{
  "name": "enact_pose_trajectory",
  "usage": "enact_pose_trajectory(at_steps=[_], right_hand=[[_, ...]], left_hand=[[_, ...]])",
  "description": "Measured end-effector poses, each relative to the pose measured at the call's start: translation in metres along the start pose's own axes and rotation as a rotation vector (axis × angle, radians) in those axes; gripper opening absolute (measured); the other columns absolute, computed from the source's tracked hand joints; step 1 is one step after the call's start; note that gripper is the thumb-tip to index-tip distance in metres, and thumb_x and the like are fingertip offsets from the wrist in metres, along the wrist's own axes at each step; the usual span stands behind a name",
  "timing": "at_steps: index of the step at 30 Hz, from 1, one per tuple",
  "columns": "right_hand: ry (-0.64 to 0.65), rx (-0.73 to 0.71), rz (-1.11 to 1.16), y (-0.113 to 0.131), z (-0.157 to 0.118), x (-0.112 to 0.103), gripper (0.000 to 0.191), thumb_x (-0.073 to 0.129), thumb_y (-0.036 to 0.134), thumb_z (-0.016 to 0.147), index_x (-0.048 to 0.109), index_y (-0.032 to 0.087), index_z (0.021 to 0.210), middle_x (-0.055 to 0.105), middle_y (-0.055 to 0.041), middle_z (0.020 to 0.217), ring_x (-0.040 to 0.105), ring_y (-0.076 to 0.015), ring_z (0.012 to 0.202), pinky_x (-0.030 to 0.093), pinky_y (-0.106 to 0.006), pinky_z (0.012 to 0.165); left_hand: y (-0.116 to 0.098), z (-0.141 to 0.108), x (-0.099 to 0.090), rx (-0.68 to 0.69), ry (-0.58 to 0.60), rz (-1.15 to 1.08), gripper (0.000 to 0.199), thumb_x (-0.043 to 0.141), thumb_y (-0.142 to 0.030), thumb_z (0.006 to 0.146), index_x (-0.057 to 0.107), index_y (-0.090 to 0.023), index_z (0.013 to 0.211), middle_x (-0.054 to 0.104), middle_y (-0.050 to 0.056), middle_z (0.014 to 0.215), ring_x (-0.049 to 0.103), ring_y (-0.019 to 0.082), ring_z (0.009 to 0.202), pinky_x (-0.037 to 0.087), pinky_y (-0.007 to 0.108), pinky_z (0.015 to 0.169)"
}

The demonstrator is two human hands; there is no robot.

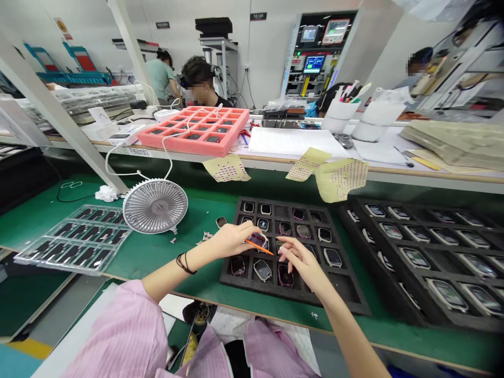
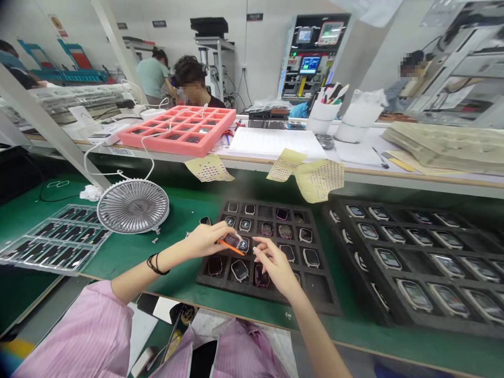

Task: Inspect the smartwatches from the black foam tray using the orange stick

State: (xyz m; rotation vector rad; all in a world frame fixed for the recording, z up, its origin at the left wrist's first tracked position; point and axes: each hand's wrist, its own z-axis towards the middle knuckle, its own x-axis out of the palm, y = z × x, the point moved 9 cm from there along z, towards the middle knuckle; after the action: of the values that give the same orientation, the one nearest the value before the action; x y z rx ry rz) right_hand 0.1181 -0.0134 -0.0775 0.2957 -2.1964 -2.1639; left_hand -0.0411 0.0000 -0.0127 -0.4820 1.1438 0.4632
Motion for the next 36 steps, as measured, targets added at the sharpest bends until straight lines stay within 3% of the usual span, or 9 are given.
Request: enact_pose_trajectory(at_steps=[8,14,23,29,36], right_hand=[[-0.263,-0.036,-0.003,-0.025,-0.025,-0.068,0.049,0.063,0.058,0.079,0.064,0.019,0.108,0.058,-0.0045,0.08,0.059,-0.0188,0.068,0.045,-0.025,0.044],[-0.362,-0.025,0.048,-0.053,-0.033,-0.088,0.05,0.063,0.062,0.077,0.066,0.017,0.1,0.059,-0.0045,0.074,0.057,-0.0166,0.059,0.046,-0.028,0.047],[-0.352,-0.065,0.103,-0.056,-0.036,-0.088,0.045,0.06,0.059,0.083,0.066,0.018,0.101,0.06,-0.0041,0.075,0.058,-0.0159,0.06,0.047,-0.028,0.051],[-0.348,-0.072,0.11,-0.058,-0.038,-0.088,0.043,0.058,0.057,0.085,0.066,0.018,0.101,0.061,-0.0041,0.076,0.058,-0.0162,0.06,0.048,-0.028,0.052],[-0.344,-0.073,0.104,-0.058,-0.038,-0.088,0.042,0.057,0.056,0.086,0.066,0.018,0.102,0.061,-0.0043,0.076,0.058,-0.0164,0.06,0.048,-0.029,0.053]], left_hand=[[0.027,0.1,0.036,0.067,0.165,0.153,0.031,0.059,-0.029,0.09,0.053,-0.017,0.118,0.062,0.005,0.103,0.065,0.015,0.078,0.041,0.022,0.059],[0.035,0.146,0.079,0.167,0.297,0.225,0.024,0.058,-0.018,0.088,0.057,-0.016,0.112,0.062,0.009,0.109,0.066,0.017,0.075,0.041,0.024,0.06],[0.036,0.177,0.104,0.269,0.398,0.271,0.023,0.059,-0.002,0.079,0.063,-0.015,0.097,0.066,0.007,0.099,0.064,0.015,0.066,0.04,0.025,0.057],[0.031,0.179,0.117,0.317,0.418,0.264,0.024,0.056,0.002,0.079,0.064,-0.017,0.091,0.067,0.006,0.096,0.063,0.013,0.064,0.042,0.024,0.057],[0.028,0.18,0.117,0.323,0.4,0.238,0.023,0.053,0.003,0.08,0.064,-0.017,0.085,0.067,0.004,0.09,0.063,0.012,0.062,0.043,0.024,0.057]])
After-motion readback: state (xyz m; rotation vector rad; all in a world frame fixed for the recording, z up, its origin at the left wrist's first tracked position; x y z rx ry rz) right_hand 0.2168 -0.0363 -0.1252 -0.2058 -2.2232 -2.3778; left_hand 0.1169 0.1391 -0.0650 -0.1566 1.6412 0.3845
